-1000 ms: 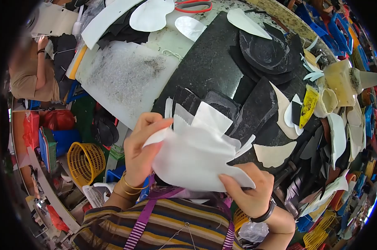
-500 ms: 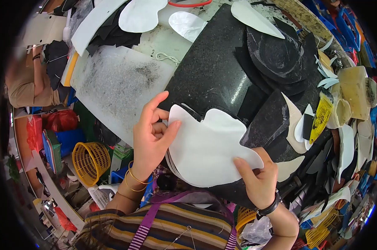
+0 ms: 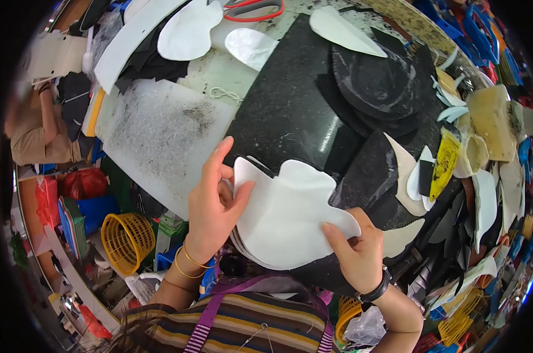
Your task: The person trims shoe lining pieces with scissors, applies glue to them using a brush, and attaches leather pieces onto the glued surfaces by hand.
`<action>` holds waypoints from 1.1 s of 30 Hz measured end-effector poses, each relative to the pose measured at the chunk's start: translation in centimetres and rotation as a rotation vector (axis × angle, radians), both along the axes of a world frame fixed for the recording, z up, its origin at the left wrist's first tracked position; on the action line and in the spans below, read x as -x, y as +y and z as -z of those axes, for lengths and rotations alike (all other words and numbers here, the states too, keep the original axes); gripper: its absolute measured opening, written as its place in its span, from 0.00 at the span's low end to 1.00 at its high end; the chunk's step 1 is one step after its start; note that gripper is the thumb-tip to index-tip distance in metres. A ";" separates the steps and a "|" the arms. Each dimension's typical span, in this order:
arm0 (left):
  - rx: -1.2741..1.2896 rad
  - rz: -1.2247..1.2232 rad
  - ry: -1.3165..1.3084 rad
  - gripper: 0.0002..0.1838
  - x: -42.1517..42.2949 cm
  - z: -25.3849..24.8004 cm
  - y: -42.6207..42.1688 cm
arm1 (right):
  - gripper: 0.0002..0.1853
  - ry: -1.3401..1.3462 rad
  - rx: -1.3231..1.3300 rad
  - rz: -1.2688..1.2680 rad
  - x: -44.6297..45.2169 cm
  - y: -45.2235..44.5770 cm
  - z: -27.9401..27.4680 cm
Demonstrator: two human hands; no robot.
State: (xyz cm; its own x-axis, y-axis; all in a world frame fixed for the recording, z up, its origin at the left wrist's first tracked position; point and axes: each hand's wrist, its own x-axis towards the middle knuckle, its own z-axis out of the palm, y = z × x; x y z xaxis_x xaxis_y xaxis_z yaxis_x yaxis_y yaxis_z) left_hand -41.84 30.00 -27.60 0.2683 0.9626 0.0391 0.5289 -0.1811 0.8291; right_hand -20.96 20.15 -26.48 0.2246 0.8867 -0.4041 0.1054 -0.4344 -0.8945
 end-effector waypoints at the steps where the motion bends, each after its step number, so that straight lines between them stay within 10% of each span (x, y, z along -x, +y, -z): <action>1: -0.047 0.017 0.055 0.34 0.0 -0.4 0.2 | 0.09 0.000 -0.006 -0.001 -0.1 -0.1 0.1; 5: -0.308 0.015 0.202 0.25 1.2 -2.0 0.2 | 0.10 -0.053 -0.048 -0.037 -0.1 0.1 0.0; 8: -0.520 0.596 -0.075 0.18 1.2 -3.0 -1.2 | 0.10 -0.082 -0.051 -0.056 -0.1 0.3 -0.2; 25: -0.402 0.389 -0.029 0.20 1.7 1.2 -2.2 | 0.12 -0.260 -0.142 -0.042 0.3 -0.5 -0.2; 33: -0.222 0.526 -0.022 0.18 2.7 0.1 1.2 | 0.14 0.129 -0.023 0.056 0.4 0.3 -0.3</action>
